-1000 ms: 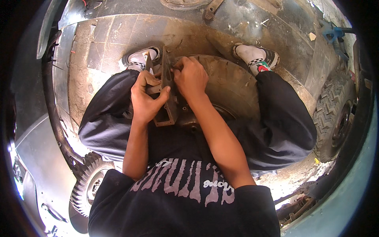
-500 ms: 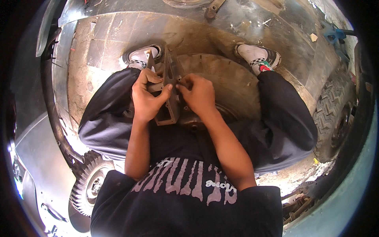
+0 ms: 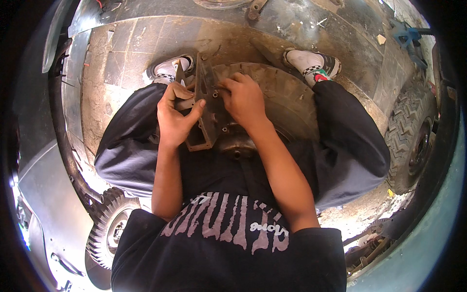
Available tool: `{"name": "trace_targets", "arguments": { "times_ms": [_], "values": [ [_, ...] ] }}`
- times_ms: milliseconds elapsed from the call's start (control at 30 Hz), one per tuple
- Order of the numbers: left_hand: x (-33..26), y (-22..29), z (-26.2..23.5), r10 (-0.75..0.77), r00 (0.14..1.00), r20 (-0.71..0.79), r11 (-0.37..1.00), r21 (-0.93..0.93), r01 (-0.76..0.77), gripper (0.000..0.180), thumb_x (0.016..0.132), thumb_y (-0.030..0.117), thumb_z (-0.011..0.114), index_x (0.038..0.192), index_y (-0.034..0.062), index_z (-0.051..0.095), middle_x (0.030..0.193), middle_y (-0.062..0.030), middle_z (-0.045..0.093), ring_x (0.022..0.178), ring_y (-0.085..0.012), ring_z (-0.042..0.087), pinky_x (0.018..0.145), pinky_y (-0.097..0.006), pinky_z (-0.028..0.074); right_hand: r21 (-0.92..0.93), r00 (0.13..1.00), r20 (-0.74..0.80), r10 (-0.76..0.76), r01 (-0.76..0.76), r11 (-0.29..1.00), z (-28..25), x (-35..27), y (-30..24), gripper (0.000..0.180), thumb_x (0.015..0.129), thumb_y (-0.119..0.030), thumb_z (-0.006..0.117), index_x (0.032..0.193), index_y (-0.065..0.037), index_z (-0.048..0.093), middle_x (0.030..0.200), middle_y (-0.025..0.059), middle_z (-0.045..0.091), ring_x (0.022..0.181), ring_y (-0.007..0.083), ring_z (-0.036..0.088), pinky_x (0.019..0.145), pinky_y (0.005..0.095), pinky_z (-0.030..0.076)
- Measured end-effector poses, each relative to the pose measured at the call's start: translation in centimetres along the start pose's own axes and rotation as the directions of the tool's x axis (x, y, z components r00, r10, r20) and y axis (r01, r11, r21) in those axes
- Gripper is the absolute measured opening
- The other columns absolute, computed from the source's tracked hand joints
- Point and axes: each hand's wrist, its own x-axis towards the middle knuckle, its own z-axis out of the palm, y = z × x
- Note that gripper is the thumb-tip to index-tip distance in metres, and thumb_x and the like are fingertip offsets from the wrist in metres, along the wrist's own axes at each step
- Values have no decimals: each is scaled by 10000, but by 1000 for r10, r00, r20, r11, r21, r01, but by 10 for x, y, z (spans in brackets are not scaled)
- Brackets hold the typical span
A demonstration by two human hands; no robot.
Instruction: The person sits on the floor and assembles a metal mechanical component by hand. They align two metal pieces and insert small pins or bolts into the holes to secure them together.
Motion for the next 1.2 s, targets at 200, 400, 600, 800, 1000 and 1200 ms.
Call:
{"name": "trace_targets", "arguments": {
  "times_ms": [200,400,600,800,1000,1200],
  "values": [
    [2,-1,-2,-8,1000,20,1000,7,7,348,711,35,897,851,32,579,833,-112,636,821,-291,629,775,-395,527,-176,946,121,-302,320,931,-1,3,14,180,913,-199,718,1055,-220,827,1076,26,689,1039,266,654,904,455,495],
    [2,-1,-3,38,997,65,999,20,-39,338,761,11,877,879,26,561,867,-90,623,829,-201,599,797,-327,512,0,902,203,-382,390,921,-4,15,26,248,887,-153,730,1111,-198,827,1073,53,692,991,296,672,870,440,515],
    [3,1,-3,52,997,63,998,26,-54,340,741,26,883,864,31,566,855,-104,627,828,-248,616,794,-362,523,110,835,298,-462,450,886,-21,25,52,286,897,-135,707,1151,-189,825,1055,78,673,973,308,673,863,433,531],
    [3,2,-2,25,998,55,1000,3,-25,347,714,37,897,850,33,577,837,-113,635,825,-279,636,785,-388,536,15,869,123,-480,482,876,-11,11,55,265,922,-178,691,1148,-217,825,1090,49,672,981,286,656,855,423,519],
    [3,-1,-3,26,998,63,1000,-18,-25,346,738,25,889,866,29,568,855,-99,619,820,-236,614,786,-351,521,-164,863,33,-504,502,849,-13,21,38,315,928,-230,701,1224,-278,800,1264,20,683,1206,242,631,1032,504,429],
    [4,-1,-4,38,996,75,999,-1,-38,344,751,8,873,874,31,553,855,-88,602,797,-219,599,789,-335,519,-265,812,244,-530,582,769,-9,4,46,470,950,-218,655,1405,-321,710,1263,28,652,1206,226,614,1054,493,413]
  ]
}}
